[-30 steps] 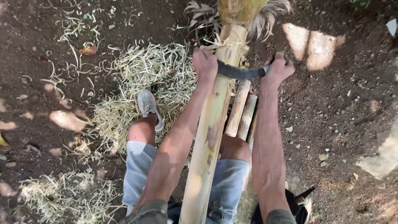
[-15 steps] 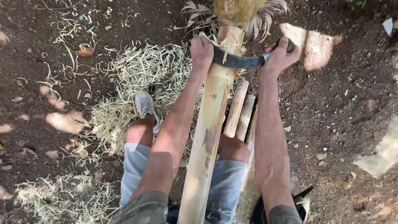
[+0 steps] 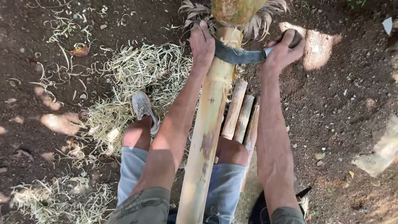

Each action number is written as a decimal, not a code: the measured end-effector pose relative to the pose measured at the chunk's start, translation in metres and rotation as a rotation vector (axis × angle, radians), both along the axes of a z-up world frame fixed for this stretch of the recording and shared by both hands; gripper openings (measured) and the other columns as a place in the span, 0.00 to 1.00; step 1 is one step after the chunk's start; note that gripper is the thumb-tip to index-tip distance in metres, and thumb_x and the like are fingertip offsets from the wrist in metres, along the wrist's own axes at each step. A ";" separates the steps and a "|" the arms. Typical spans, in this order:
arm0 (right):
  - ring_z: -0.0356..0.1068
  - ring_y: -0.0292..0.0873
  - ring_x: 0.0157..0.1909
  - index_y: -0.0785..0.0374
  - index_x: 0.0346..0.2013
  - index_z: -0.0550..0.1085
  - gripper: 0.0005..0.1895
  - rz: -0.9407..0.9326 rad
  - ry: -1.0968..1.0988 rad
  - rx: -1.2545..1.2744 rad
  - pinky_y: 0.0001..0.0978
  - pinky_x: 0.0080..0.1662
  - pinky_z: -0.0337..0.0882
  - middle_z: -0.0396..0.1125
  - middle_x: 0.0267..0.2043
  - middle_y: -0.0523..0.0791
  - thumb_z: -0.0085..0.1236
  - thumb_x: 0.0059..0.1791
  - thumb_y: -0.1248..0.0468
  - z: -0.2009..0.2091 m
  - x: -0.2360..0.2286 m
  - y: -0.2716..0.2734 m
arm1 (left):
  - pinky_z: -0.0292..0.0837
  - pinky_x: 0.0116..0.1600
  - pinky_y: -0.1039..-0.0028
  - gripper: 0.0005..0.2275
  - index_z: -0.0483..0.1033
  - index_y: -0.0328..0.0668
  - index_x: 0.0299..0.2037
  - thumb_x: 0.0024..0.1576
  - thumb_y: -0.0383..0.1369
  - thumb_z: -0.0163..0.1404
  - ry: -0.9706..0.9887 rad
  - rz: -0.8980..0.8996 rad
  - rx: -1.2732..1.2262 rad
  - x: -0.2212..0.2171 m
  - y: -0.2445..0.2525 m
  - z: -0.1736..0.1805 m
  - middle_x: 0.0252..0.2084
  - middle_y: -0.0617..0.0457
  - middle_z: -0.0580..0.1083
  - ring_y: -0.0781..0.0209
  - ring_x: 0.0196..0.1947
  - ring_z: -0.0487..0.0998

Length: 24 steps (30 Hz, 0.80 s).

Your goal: The recorder is using a drawknife to strip the bark off a wooden pole.

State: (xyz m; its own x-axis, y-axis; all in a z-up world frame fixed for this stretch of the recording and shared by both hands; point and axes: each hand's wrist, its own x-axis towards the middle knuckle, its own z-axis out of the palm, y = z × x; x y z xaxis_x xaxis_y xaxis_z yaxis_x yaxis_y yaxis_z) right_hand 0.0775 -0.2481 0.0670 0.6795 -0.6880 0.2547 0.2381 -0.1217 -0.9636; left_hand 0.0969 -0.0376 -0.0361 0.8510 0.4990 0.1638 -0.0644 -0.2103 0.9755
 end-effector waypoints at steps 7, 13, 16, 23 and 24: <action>0.66 0.38 0.19 0.72 0.42 0.70 0.12 -0.003 0.111 0.105 0.32 0.19 0.71 0.68 0.25 0.47 0.55 0.52 0.63 -0.048 -0.044 -0.013 | 0.70 0.41 0.55 0.17 0.67 0.38 0.38 0.68 0.42 0.30 0.167 -0.220 -0.213 -0.056 0.026 0.063 0.28 0.45 0.66 0.51 0.30 0.71; 0.65 0.43 0.32 0.67 0.35 0.77 0.10 -0.029 0.359 -0.732 0.39 0.35 0.69 0.67 0.32 0.47 0.51 0.53 0.63 -0.049 -0.116 -0.022 | 0.63 0.46 0.58 0.12 0.71 0.36 0.36 0.66 0.32 0.36 0.087 -0.119 0.124 -0.122 0.011 0.067 0.34 0.45 0.69 0.54 0.37 0.68; 0.64 0.45 0.38 0.66 0.39 0.78 0.12 0.180 0.197 -1.057 0.41 0.40 0.68 0.68 0.37 0.50 0.48 0.57 0.63 -0.012 -0.166 0.002 | 0.64 0.42 0.64 0.09 0.72 0.33 0.37 0.60 0.28 0.38 0.062 -0.118 0.236 -0.148 0.011 0.049 0.35 0.45 0.68 0.54 0.37 0.66; 0.64 0.51 0.37 0.65 0.33 0.73 0.12 0.579 -0.050 -1.245 0.48 0.46 0.64 0.63 0.31 0.50 0.49 0.50 0.59 0.037 -0.256 0.064 | 0.65 0.53 0.60 0.09 0.71 0.31 0.40 0.66 0.28 0.38 0.177 -0.190 0.082 -0.237 0.047 0.089 0.42 0.42 0.67 0.50 0.46 0.67; 0.63 0.54 0.34 0.65 0.27 0.71 0.09 0.647 -0.021 -1.131 0.47 0.42 0.62 0.61 0.28 0.51 0.51 0.47 0.62 0.034 -0.262 0.065 | 0.63 0.58 0.59 0.08 0.71 0.31 0.44 0.65 0.27 0.39 0.105 -0.162 0.153 -0.247 0.054 0.092 0.44 0.42 0.68 0.48 0.50 0.68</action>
